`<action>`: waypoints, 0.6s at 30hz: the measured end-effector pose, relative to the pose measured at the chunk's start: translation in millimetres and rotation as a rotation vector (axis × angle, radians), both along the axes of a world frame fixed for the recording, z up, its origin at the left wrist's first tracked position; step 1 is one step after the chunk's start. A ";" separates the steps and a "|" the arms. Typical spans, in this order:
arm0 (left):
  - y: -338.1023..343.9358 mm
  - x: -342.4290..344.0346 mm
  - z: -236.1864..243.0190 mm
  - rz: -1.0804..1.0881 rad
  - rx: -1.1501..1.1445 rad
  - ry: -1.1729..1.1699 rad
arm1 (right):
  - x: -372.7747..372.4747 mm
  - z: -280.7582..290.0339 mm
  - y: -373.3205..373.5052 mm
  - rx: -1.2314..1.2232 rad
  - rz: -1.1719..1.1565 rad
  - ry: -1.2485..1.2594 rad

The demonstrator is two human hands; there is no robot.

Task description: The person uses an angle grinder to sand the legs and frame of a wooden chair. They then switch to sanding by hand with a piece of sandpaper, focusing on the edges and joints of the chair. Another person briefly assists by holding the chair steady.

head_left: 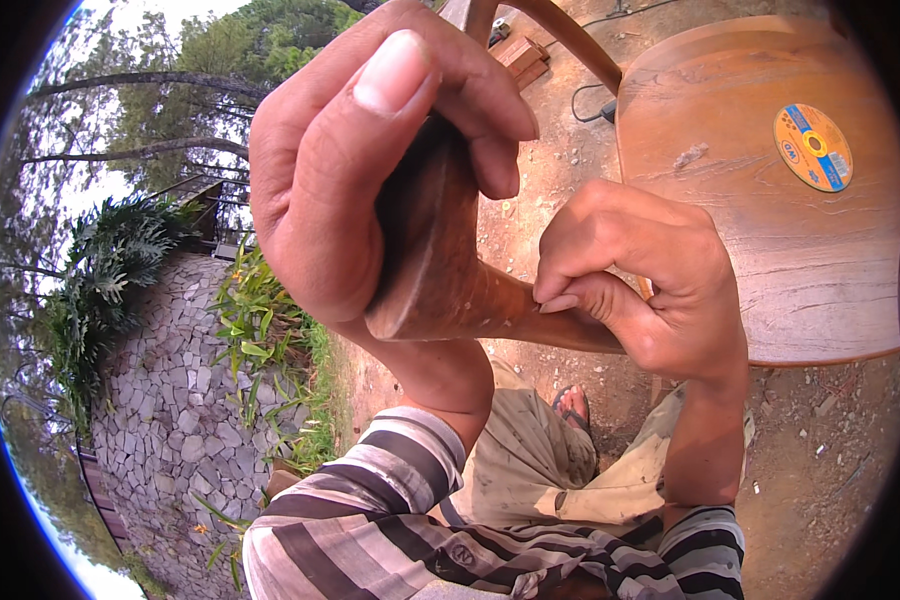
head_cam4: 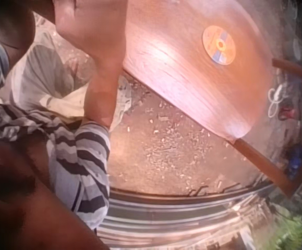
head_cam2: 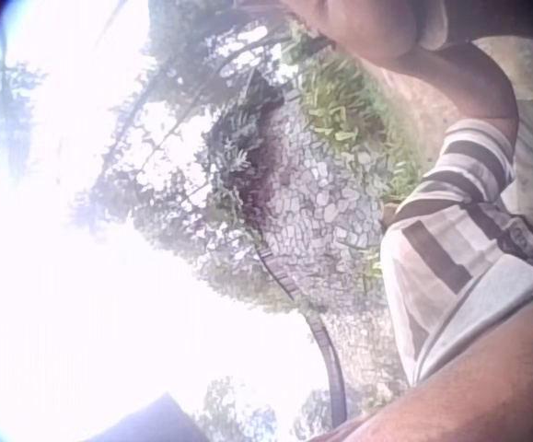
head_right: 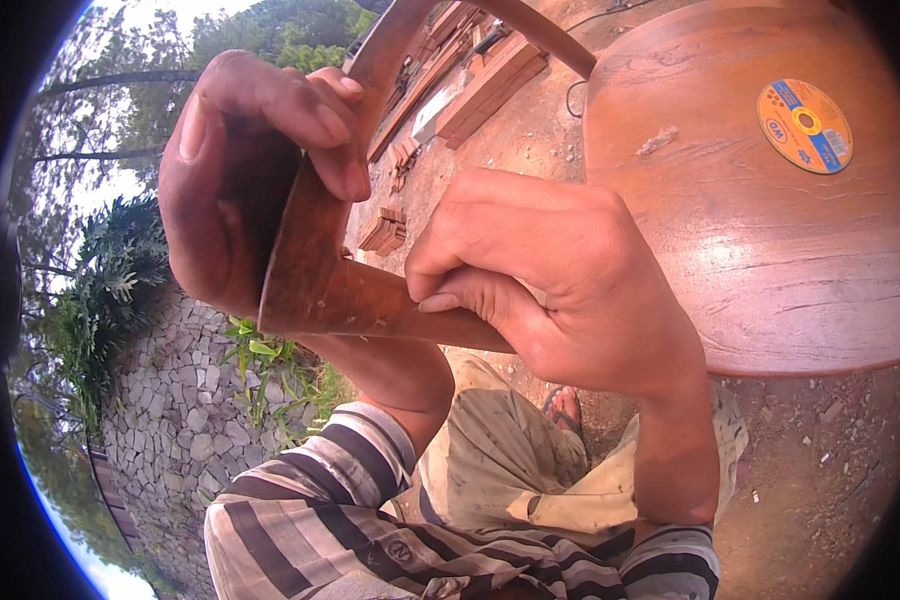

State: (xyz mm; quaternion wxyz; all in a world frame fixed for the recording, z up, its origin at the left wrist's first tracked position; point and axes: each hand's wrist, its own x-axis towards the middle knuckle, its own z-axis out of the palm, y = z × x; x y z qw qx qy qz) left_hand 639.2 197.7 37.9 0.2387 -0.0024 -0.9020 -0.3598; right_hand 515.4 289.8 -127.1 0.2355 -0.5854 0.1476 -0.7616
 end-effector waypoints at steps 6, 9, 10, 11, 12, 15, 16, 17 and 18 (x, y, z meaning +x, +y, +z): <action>5.0 1.1 -3.8 0.007 -0.074 0.034 | 7.5 2.3 -1.1 0.019 -0.038 0.046; 3.4 0.2 -4.3 -0.014 -0.070 0.028 | 1.1 -0.1 -0.3 0.058 -0.012 0.059; 3.4 0.1 -4.3 -0.017 -0.072 0.027 | -0.1 -0.7 0.3 0.073 -0.001 0.048; 3.5 -0.4 -4.2 -0.021 -0.077 0.027 | -0.3 -1.3 1.2 0.091 0.010 0.017; 2.9 -0.7 -4.4 -0.022 -0.080 0.027 | -0.4 -1.6 2.4 0.108 0.021 -0.013; 4.1 3.7 -0.5 -0.013 -0.093 0.021 | 3.3 5.4 7.2 0.114 0.054 -0.014; 2.8 2.6 -2.1 -0.021 -0.092 0.026 | 2.8 5.8 8.2 0.121 0.049 -0.009; 2.3 0.9 -4.3 -0.032 -0.092 0.032 | 2.7 5.6 8.7 0.128 0.036 -0.005; 0.1 0.5 -5.4 -0.048 -0.089 0.030 | 2.6 5.1 8.9 0.133 0.025 0.002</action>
